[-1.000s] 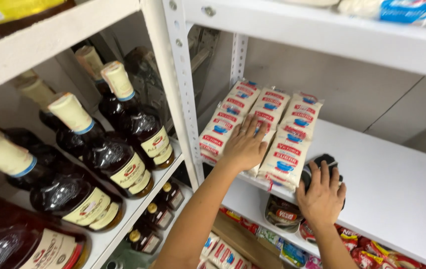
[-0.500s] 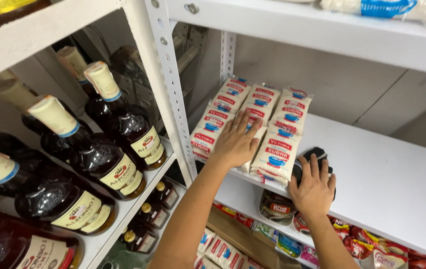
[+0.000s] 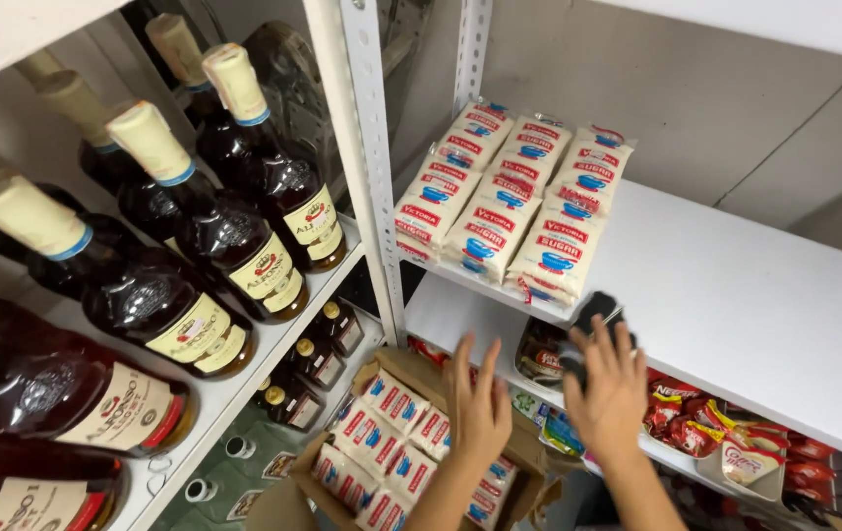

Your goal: The person takes packages of sugar from a cardboard box and places them on a white shelf. The person uses a handheld scanner to scan each package before arranging it on the shelf. The task is performed repeatedly throughout the video.

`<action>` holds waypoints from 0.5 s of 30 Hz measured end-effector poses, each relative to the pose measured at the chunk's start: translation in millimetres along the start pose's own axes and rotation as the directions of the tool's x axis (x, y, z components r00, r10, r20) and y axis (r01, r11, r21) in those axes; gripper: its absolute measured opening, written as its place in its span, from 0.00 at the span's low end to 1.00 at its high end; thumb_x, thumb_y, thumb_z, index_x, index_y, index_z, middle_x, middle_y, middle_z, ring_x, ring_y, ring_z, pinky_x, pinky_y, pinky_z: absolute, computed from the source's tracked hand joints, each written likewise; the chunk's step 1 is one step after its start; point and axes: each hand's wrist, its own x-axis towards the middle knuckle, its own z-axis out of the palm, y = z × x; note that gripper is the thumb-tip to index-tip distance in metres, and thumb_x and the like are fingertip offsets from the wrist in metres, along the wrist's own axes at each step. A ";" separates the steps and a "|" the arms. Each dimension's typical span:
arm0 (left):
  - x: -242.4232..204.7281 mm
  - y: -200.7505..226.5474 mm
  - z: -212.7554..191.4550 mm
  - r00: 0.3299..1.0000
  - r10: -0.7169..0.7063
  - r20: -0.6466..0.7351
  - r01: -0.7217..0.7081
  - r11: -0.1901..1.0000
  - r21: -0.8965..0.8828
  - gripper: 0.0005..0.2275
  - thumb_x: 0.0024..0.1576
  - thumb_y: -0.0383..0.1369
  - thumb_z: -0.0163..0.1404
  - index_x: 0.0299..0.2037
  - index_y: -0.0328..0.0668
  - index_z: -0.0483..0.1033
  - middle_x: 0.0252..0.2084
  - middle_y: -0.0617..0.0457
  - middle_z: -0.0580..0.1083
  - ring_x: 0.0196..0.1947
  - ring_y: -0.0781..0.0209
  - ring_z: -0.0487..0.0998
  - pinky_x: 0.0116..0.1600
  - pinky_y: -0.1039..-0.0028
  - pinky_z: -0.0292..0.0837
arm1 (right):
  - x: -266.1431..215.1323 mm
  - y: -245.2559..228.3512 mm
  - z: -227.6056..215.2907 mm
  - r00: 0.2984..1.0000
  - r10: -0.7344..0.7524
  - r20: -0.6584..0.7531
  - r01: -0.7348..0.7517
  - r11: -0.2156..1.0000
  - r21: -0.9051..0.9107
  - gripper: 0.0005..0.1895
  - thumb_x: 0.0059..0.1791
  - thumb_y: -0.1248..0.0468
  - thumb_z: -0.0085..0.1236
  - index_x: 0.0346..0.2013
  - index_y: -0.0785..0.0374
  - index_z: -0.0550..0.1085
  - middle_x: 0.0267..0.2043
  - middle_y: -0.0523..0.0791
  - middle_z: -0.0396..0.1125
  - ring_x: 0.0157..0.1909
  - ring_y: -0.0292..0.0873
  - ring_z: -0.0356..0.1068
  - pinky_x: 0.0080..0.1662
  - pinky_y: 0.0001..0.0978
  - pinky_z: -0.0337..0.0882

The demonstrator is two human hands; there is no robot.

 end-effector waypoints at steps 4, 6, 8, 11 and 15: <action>-66.8 -7.1 -26.7 0.955 -0.210 0.212 0.212 0.977 0.013 0.28 0.60 0.31 0.47 0.74 0.48 0.58 0.77 0.38 0.45 0.71 0.34 0.53 0.71 0.40 0.52 | -59.9 -13.7 39.1 0.986 -0.042 0.158 -0.025 0.917 0.398 0.31 0.45 0.60 0.54 0.65 0.56 0.67 0.73 0.52 0.60 0.75 0.57 0.57 0.70 0.55 0.59; -89.7 -15.7 -38.4 0.834 -0.349 0.427 0.227 0.923 0.310 0.29 0.56 0.31 0.52 0.71 0.51 0.62 0.75 0.30 0.40 0.75 0.23 0.42 0.64 0.30 0.47 | -93.8 -5.1 94.7 0.833 0.174 0.524 -0.479 0.702 0.528 0.34 0.48 0.55 0.53 0.70 0.53 0.64 0.68 0.55 0.64 0.70 0.56 0.64 0.67 0.45 0.64; -103.1 -22.9 -47.8 0.653 -0.529 0.541 0.360 0.846 0.392 0.26 0.57 0.33 0.53 0.68 0.56 0.66 0.76 0.34 0.41 0.76 0.28 0.41 0.68 0.32 0.47 | -104.0 -10.4 99.9 0.671 0.267 0.691 -0.699 0.538 0.471 0.35 0.48 0.54 0.54 0.71 0.52 0.62 0.65 0.55 0.66 0.66 0.55 0.66 0.64 0.44 0.65; -138.0 -53.7 -42.5 0.529 -0.649 0.547 0.482 0.760 0.436 0.21 0.58 0.36 0.53 0.64 0.58 0.71 0.75 0.38 0.49 0.76 0.33 0.46 0.69 0.36 0.53 | -107.7 -23.5 104.8 0.344 0.305 0.888 -0.938 0.160 0.308 0.33 0.48 0.52 0.55 0.67 0.53 0.64 0.58 0.54 0.68 0.57 0.53 0.69 0.55 0.44 0.68; -150.7 -63.7 -50.1 0.573 -0.685 0.450 0.610 0.723 0.323 0.19 0.57 0.36 0.53 0.61 0.57 0.74 0.72 0.44 0.58 0.73 0.37 0.54 0.67 0.41 0.59 | -126.7 -38.5 119.1 0.122 0.199 0.972 -0.975 -0.159 0.155 0.24 0.48 0.51 0.57 0.53 0.61 0.75 0.46 0.52 0.74 0.40 0.51 0.73 0.41 0.46 0.73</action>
